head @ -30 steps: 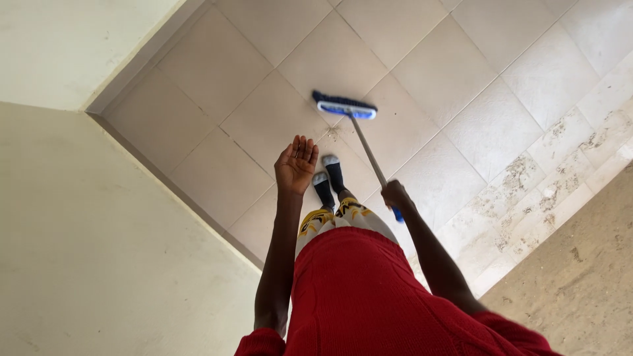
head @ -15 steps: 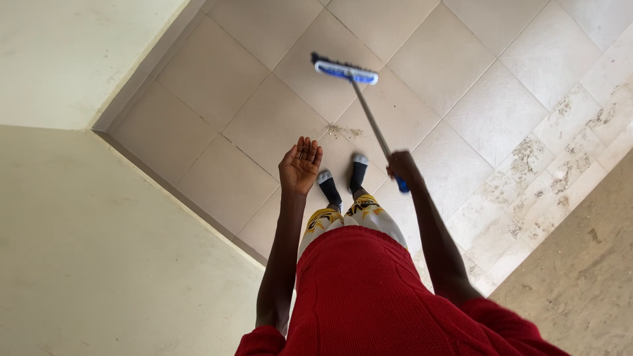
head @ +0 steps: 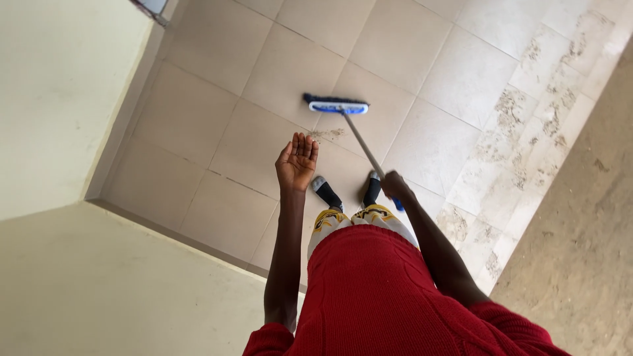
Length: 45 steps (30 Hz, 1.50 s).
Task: The person sweeps the tiled floor using a broom and collects debris into a blue dustpan.
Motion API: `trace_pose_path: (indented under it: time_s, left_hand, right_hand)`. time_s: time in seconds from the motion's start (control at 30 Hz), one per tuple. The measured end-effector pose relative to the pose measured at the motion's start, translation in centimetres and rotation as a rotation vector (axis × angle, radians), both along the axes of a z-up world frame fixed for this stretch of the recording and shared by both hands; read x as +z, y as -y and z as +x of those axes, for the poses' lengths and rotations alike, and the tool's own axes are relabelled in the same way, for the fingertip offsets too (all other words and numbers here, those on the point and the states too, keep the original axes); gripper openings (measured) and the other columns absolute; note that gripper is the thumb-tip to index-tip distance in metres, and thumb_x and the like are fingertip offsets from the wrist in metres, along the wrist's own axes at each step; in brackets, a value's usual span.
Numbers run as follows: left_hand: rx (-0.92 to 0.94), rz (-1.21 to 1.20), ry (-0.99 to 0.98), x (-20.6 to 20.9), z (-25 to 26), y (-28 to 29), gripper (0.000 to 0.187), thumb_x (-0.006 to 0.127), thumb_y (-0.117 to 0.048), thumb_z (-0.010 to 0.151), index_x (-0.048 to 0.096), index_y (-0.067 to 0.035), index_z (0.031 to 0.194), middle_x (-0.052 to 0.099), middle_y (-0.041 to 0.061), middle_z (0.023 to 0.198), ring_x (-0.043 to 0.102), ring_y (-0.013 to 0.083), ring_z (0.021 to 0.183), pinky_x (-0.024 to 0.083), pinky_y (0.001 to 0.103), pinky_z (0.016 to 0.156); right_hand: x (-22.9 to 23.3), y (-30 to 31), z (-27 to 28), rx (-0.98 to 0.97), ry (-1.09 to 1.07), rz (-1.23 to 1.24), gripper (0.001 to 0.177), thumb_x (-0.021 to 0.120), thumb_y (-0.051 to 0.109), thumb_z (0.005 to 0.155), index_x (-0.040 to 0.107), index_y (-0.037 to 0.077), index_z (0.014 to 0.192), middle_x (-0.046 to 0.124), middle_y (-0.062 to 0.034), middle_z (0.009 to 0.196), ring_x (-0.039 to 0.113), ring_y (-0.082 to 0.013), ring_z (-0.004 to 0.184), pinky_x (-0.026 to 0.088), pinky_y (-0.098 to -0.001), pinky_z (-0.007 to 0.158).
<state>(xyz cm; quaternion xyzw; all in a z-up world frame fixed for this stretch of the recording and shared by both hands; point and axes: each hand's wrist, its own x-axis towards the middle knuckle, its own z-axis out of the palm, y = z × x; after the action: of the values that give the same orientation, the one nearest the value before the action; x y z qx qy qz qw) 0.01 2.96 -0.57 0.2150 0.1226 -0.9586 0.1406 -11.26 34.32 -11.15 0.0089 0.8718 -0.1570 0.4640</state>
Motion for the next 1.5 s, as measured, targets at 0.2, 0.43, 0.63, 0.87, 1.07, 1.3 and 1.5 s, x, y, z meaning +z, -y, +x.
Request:
trace_pose_path:
  time_s: [0.2, 0.43, 0.63, 0.87, 1.07, 1.3, 1.5]
  left_hand:
    - [-0.082, 0.003, -0.021, -0.2, -4.6, -1.5, 0.025, 0.055, -0.013, 0.104, 0.069, -0.001, 0.12, 0.074, 0.013, 0.118, 0.068, 0.0285, 0.117, 0.048, 0.047, 0.113]
    - [-0.116, 0.011, -0.041, -0.4, -9.3, -3.5, 0.024, 0.055, -0.014, 0.104, 0.069, -0.002, 0.12, 0.074, 0.013, 0.118, 0.068, 0.0291, 0.118, 0.049, 0.047, 0.114]
    - [-0.167, -0.024, -0.065, 0.3, -11.7, -6.1, 0.026, 0.055, -0.013, 0.104, 0.068, -0.001, 0.122, 0.073, 0.013, 0.121, 0.066, 0.0285, 0.12, 0.049, 0.047, 0.114]
    - [-0.263, -0.028, -0.044, -0.6, -12.8, -9.0, 0.026, 0.055, -0.014, 0.103, 0.068, 0.0, 0.122, 0.073, 0.014, 0.12, 0.067, 0.0295, 0.121, 0.048, 0.047, 0.115]
    - [-0.334, -0.009, 0.007, -0.8, -16.4, -10.7, 0.027, 0.055, -0.015, 0.103, 0.068, -0.001, 0.122, 0.073, 0.013, 0.121, 0.066, 0.0292, 0.121, 0.048, 0.048, 0.114]
    - [-0.383, -0.012, -0.054, 0.4, -20.7, -14.3, 0.027, 0.055, -0.015, 0.105, 0.069, -0.001, 0.123, 0.073, 0.013, 0.12, 0.067, 0.0288, 0.12, 0.049, 0.047, 0.113]
    - [-0.417, -0.034, -0.058, 0.8, -20.7, -17.3, 0.026, 0.054, -0.014, 0.105, 0.068, 0.0, 0.122, 0.073, 0.014, 0.12, 0.067, 0.0285, 0.119, 0.049, 0.047, 0.114]
  right_hand:
    - [3.7, -9.2, 3.1, -0.248, 0.142, -0.156, 0.032, 0.056, 0.019, 0.102, 0.066, -0.007, 0.086, 0.065, -0.016, 0.062, 0.062, -0.0224, 0.049, 0.052, -0.0388, 0.045]
    - [4.6, -8.5, -8.8, -0.215, -0.002, -0.306, 0.029, 0.056, 0.015, 0.101, 0.065, -0.009, 0.089, 0.065, -0.016, 0.063, 0.062, -0.0215, 0.049, 0.053, -0.0364, 0.047]
    - [-0.8, -2.0, -17.0, -0.401, -0.017, -0.271, 0.022, 0.053, 0.005, 0.096, 0.065, -0.011, 0.085, 0.067, -0.0166, 0.065, 0.065, -0.0231, 0.05, 0.053, -0.0386, 0.047]
    - [-2.3, -5.8, -9.8, -0.148, -0.047, -0.101, 0.028, 0.067, 0.018, 0.093, 0.072, -0.01, 0.098, 0.072, -0.0192, 0.066, 0.071, -0.0253, 0.053, 0.058, -0.0383, 0.049]
    - [2.7, -16.5, 1.1, -0.213, 0.112, -0.083, 0.029, 0.058, 0.013, 0.096, 0.072, -0.012, 0.092, 0.071, -0.0184, 0.069, 0.07, -0.0249, 0.054, 0.056, -0.0389, 0.051]
    - [4.5, -19.3, -2.8, -0.437, 0.055, -0.249, 0.021, 0.053, 0.011, 0.102, 0.065, -0.005, 0.095, 0.066, -0.013, 0.065, 0.062, -0.0194, 0.05, 0.052, -0.0355, 0.046]
    - [1.0, -14.8, -16.0, -0.418, -0.055, -0.138, 0.029, 0.052, 0.008, 0.095, 0.066, -0.005, 0.072, 0.065, -0.0135, 0.057, 0.065, -0.0232, 0.049, 0.051, -0.0392, 0.049]
